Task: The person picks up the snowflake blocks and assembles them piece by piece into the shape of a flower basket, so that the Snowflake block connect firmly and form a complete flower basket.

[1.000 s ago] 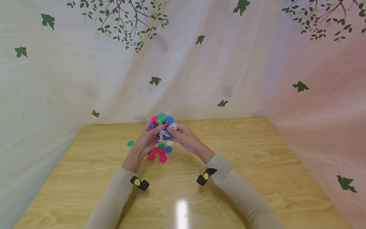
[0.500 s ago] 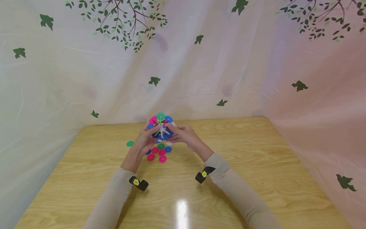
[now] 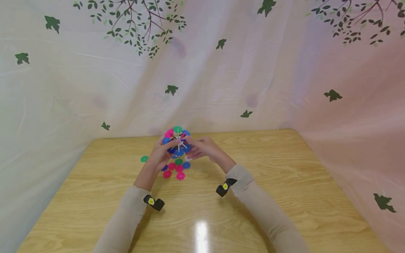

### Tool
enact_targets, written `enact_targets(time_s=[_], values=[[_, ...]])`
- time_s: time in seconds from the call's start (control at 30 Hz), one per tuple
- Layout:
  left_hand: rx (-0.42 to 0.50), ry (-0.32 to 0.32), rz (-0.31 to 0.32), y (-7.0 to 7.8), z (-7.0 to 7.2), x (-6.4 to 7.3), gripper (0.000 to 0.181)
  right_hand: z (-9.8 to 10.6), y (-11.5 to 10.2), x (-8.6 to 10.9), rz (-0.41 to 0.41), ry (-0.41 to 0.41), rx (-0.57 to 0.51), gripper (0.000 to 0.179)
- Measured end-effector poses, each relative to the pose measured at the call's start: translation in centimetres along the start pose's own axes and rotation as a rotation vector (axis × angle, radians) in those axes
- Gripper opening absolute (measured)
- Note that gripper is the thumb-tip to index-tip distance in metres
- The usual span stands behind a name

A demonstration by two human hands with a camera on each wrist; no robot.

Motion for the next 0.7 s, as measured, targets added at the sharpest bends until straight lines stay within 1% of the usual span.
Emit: enact_targets(time_s=[0.1, 0.27, 0.33, 0.4, 0.47, 0.57, 0.7], values=[[-0.007, 0.015, -0.002, 0.0, 0.1, -0.1, 0.051, 0.4, 0.0, -0.1, 0.003, 0.002, 0.03, 0.063], [-0.015, 0.046, 0.012, 0.1, 0.6, -0.1, 0.054, 1.6, 0.2, -0.5, 0.026, 0.021, 0.089, 0.067], [-0.021, 0.058, 0.019, 0.1, 0.9, -0.1, 0.056, 2.0, 0.4, -0.6, 0.033, 0.022, 0.126, 0.066], [-0.029, 0.057, 0.019, 0.3, 1.0, -0.1, 0.057, 2.4, 0.6, -0.8, 0.039, 0.023, 0.167, 0.062], [-0.028, 0.055, 0.019, 0.4, 1.1, -0.1, 0.058, 2.7, 0.8, -1.2, 0.054, 0.029, 0.224, 0.054], [-0.024, 0.053, 0.022, 0.4, 1.2, -0.1, 0.057, 3.1, 1.1, -1.9, 0.086, 0.036, 0.34, 0.041], [-0.032, 0.055, 0.033, 0.3, 1.4, -0.1, 0.054, 3.1, 1.4, -3.0, 0.153, 0.016, 0.515, 0.03]])
Point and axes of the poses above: each hand's wrist, its own x-axis away from the middle knuckle, its own z-axis out of the back of the hand, y = z × x, the point moved 7 cm from there along -x, towards the middle knuckle, and after that the axes turned 7 degrees about -z, right-handed, at the moved point
